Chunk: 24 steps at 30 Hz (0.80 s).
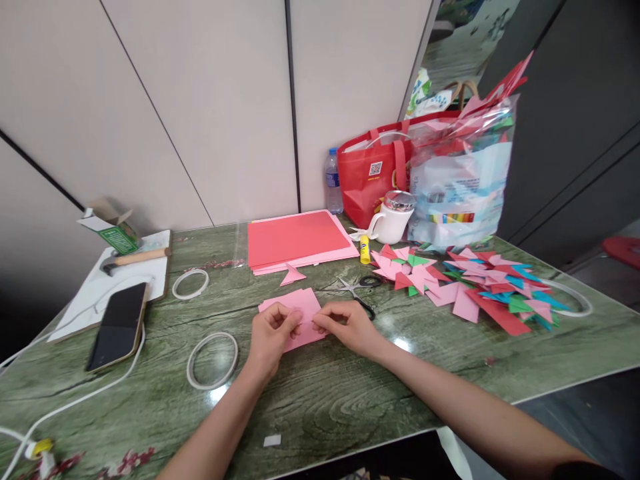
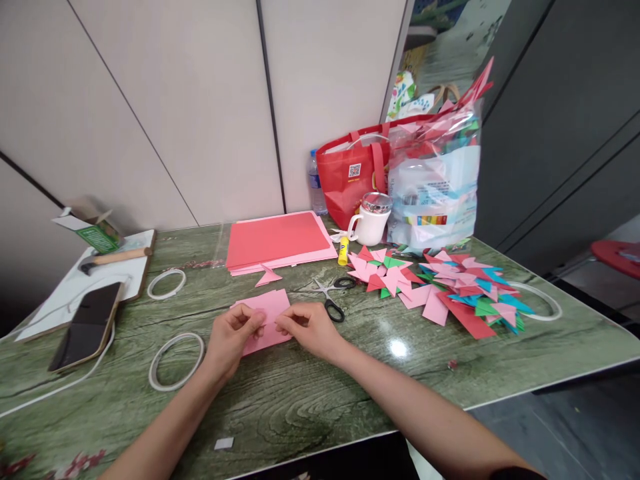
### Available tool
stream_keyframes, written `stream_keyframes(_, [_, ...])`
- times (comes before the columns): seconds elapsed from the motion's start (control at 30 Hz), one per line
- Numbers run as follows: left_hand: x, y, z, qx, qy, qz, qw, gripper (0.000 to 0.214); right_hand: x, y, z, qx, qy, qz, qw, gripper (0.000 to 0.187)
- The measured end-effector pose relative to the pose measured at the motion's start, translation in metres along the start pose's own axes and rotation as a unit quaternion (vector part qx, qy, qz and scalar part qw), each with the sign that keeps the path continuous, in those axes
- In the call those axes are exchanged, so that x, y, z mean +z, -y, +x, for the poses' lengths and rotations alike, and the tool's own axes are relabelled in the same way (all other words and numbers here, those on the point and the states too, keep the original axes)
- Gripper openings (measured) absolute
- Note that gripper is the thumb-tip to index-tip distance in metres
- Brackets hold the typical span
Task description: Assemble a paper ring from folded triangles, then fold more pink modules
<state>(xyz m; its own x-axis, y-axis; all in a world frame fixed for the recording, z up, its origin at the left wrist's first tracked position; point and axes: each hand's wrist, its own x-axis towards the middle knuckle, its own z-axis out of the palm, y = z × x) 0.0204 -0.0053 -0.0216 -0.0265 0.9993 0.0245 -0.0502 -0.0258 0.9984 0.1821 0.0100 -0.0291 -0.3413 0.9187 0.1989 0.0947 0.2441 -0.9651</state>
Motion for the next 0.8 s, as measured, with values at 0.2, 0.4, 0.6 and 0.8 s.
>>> stream_keyframes(0.2, [-0.001, 0.001, 0.002, 0.015, 0.005, 0.009, 1.0, 0.019, 0.001, 0.002, -0.001, 0.004, -0.02, 0.02, 1.0, 0.025])
stream_keyframes(0.4, [-0.004, 0.008, 0.002, 0.149, -0.035, 0.233, 0.96, 0.067, -0.005, -0.009, 0.008, 0.052, -0.14, 0.106, 0.983, 0.029])
stream_keyframes(0.6, [-0.006, 0.018, 0.001, 0.211, 0.018, 0.469, 0.857, 0.083, -0.007, -0.013, 0.015, 0.142, -0.165, 0.214, 0.952, 0.039])
stream_keyframes(0.8, [-0.005, 0.021, 0.001, 0.161, 0.046, 0.489, 0.856, 0.086, -0.008, -0.025, 0.013, 0.068, -0.155, 0.101, 0.98, 0.026])
